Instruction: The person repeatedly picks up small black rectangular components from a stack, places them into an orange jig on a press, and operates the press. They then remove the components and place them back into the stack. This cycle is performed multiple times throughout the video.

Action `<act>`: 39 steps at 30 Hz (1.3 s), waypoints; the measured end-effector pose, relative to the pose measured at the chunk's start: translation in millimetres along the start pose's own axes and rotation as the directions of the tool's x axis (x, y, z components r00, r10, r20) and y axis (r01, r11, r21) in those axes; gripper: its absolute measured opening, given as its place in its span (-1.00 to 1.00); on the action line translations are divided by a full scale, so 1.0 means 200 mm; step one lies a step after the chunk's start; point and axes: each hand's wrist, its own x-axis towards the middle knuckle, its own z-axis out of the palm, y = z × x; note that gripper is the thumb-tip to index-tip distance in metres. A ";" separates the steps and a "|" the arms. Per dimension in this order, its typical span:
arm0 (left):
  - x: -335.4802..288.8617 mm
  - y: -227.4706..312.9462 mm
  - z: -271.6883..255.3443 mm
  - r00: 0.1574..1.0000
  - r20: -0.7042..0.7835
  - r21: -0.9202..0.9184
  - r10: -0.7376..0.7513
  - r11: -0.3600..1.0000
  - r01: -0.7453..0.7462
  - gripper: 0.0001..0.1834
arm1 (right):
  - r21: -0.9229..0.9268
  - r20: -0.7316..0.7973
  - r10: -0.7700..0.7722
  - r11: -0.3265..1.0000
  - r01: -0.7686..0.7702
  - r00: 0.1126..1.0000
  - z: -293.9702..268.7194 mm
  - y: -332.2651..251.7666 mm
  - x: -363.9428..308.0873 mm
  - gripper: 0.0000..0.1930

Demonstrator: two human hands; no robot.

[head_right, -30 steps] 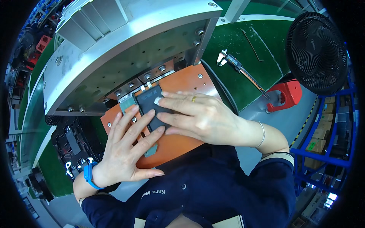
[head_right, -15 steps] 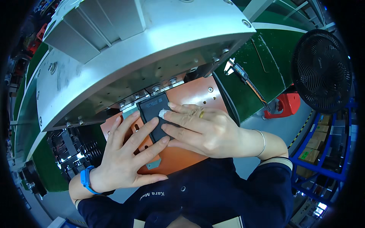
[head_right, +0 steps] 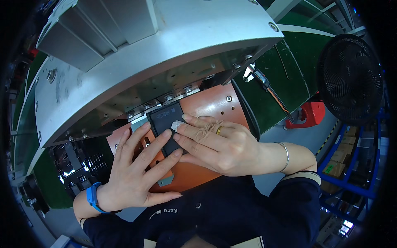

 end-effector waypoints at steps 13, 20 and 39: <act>0.00 0.00 0.00 1.000 -0.012 -0.011 -0.002 1.000 0.002 -0.22 | 0.014 -0.008 -0.007 1.000 0.007 1.000 0.00 0.00 0.00 -0.64; 0.01 0.00 0.00 1.000 -0.014 -0.017 -0.007 1.000 0.007 -0.23 | 0.009 -0.019 -0.018 1.000 0.018 1.000 0.00 0.01 0.00 -0.64; 0.01 0.01 0.00 0.999 -0.034 -0.027 -0.006 1.000 0.005 -0.22 | -0.001 -0.025 -0.013 1.000 0.013 1.000 0.01 0.00 0.00 -0.65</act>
